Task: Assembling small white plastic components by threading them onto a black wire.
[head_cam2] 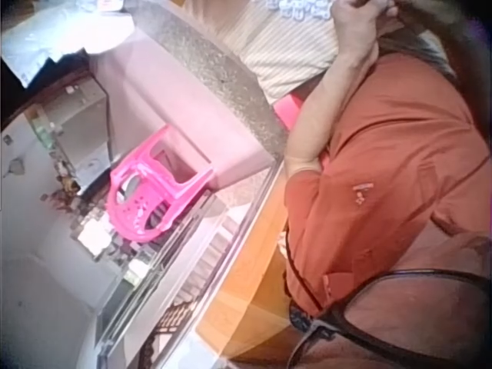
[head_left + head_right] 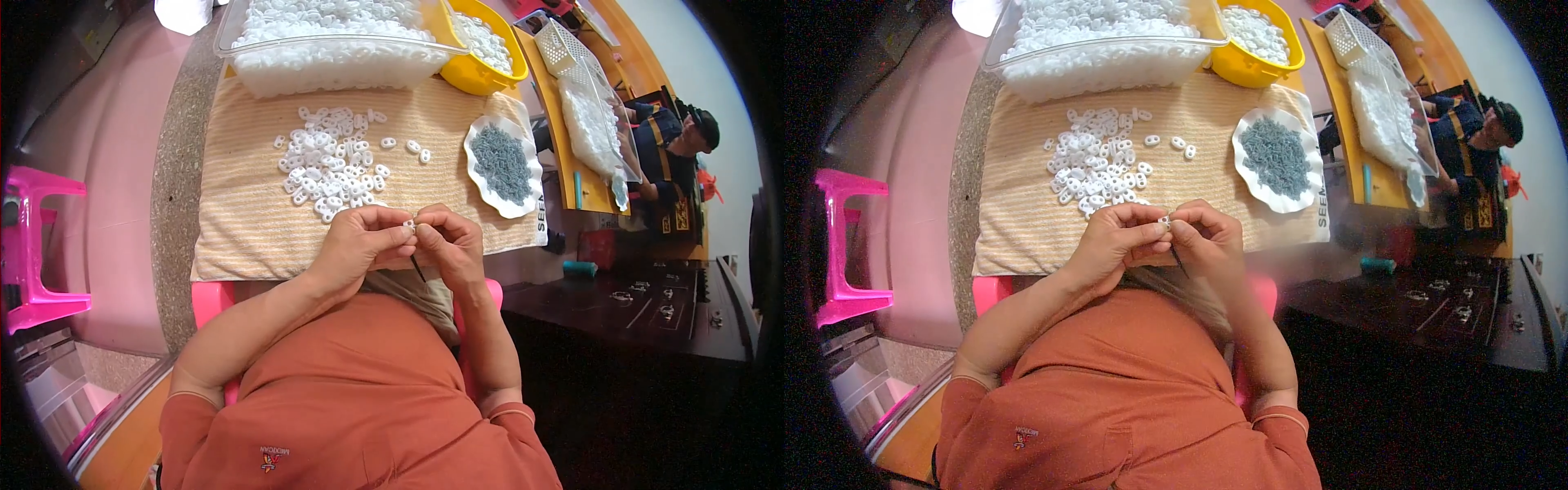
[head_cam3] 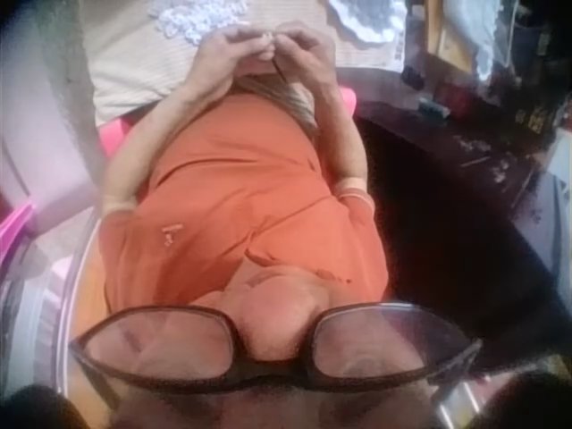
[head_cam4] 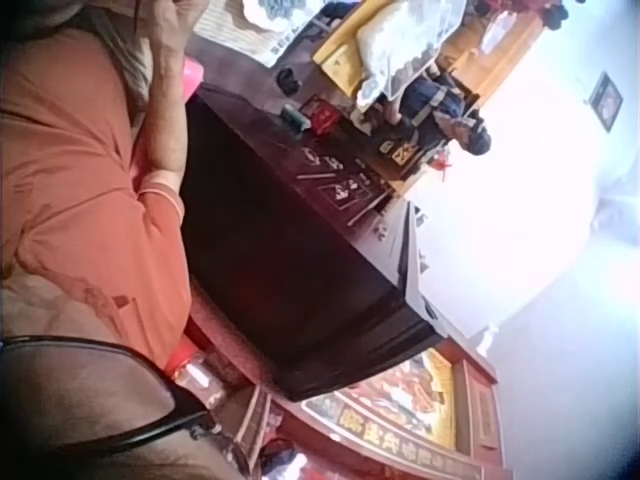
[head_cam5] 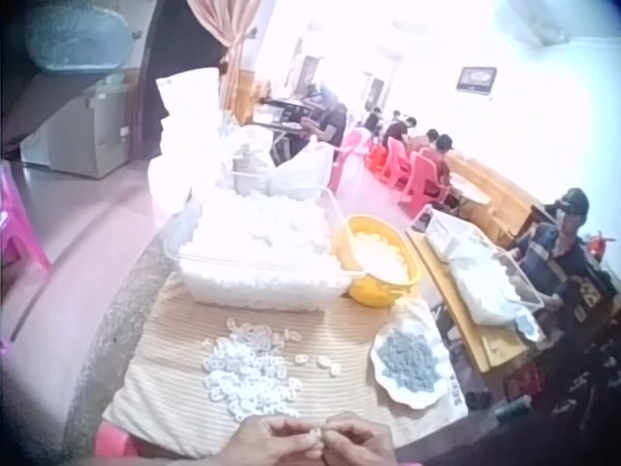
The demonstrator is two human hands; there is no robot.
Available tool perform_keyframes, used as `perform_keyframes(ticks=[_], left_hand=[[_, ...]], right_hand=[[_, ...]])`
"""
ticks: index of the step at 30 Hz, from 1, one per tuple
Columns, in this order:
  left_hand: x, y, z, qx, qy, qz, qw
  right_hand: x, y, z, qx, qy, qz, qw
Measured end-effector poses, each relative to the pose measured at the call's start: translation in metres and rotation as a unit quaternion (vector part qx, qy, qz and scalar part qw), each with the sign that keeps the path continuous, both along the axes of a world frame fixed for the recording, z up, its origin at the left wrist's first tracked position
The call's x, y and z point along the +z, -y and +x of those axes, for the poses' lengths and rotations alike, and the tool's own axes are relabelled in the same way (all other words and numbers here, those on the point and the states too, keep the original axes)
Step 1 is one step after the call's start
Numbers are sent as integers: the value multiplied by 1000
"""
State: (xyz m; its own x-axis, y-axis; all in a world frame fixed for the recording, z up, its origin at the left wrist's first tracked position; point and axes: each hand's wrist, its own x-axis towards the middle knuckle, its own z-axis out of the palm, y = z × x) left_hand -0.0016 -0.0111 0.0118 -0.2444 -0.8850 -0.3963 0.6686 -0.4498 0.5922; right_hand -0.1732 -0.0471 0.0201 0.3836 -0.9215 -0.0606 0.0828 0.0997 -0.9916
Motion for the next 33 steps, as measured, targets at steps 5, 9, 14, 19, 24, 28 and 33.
perform_keyframes(ticks=[5, 9, 14, 19, 24, 28, 33], left_hand=[[-2, 1, -1, 2, 3, -4, 1000], [-3, 1, 0, -6, -5, 0, 1000], [-4, 0, 0, -9, -7, -3, 1000], [-3, 0, 0, -8, -6, 1, 1000], [-3, 1, 0, -5, -5, 3, 1000], [-3, 1, 0, -2, -3, -2, 1000], [-4, 1, -1, 0, -3, 2, 1000]], right_hand=[[0, 0, 0, 4, 28, 24, 999], [0, 0, -1, 2, 20, 23, 1000], [1, -1, -2, 11, 13, 47, 999], [4, -2, -1, 14, 8, 54, 998], [6, -2, 1, 13, 9, 54, 998], [3, 0, -1, 11, 2, 40, 999], [0, 1, -3, 16, 3, 45, 999]])
